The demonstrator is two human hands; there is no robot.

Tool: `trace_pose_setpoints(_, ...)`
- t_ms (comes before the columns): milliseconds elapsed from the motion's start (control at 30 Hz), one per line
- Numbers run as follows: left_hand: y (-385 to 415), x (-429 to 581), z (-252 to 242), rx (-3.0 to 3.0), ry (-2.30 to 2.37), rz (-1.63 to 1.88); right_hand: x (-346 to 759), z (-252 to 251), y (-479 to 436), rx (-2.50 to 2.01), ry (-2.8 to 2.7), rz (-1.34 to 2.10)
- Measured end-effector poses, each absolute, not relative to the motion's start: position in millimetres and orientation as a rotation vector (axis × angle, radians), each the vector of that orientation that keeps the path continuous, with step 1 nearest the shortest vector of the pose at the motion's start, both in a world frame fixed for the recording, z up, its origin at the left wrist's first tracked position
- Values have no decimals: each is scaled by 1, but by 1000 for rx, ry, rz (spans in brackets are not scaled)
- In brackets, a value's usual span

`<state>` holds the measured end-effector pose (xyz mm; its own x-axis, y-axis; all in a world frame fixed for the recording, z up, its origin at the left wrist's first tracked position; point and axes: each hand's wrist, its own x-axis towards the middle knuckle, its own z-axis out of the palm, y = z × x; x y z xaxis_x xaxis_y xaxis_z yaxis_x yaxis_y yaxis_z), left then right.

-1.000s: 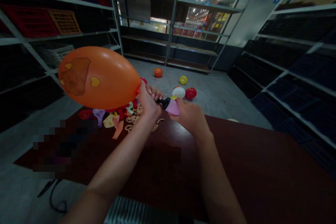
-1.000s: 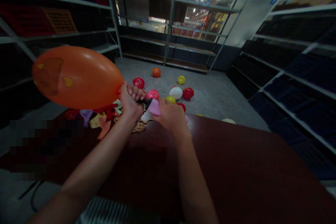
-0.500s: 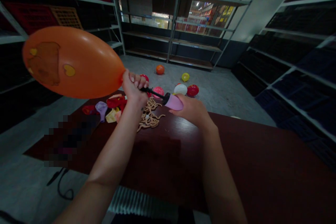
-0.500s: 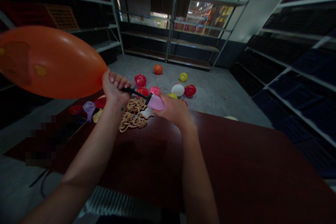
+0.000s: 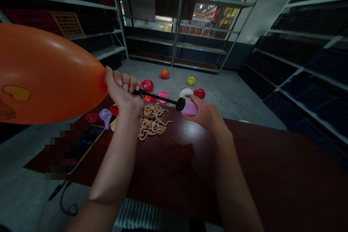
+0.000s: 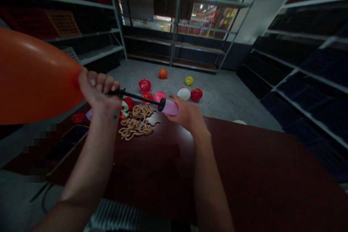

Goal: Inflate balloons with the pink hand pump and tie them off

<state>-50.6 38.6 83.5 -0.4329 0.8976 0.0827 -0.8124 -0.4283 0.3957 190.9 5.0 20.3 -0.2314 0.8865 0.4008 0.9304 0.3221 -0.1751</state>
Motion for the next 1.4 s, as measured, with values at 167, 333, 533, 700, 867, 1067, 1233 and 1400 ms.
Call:
trace_pose_setpoints(167, 39, -32, 79, 343, 339, 1988, 186, 20, 5, -1633, -2168, -316)
trace_pose_setpoints(333, 40, -1, 64, 302, 344, 1949, 171, 20, 3, -1613, -2177, -434)
trace_pose_setpoints(533, 42, 31, 43, 328, 350, 1874, 159, 18, 1, -1700, -2218, -384)
trace_pose_setpoints(700, 54, 20, 39, 276, 360, 1796, 151, 19, 1, -1722, -2210, -305)
trace_pose_setpoints(867, 62, 3, 41, 246, 383, 1745, 147, 15, 4, -1699, -2216, -187)
trace_pose_setpoints(1067, 70, -17, 42, 225, 374, 1755, 167, 12, 9, -1738, -2286, 25)
trace_pose_setpoints(1233, 72, -34, 48, 208, 428, 1798, 186, 10, 13, -1664, -2309, 273)
trace_pose_setpoints(1400, 65, -54, 63, 207, 398, 1829, 197, 13, 11, -1568, -2294, 415)
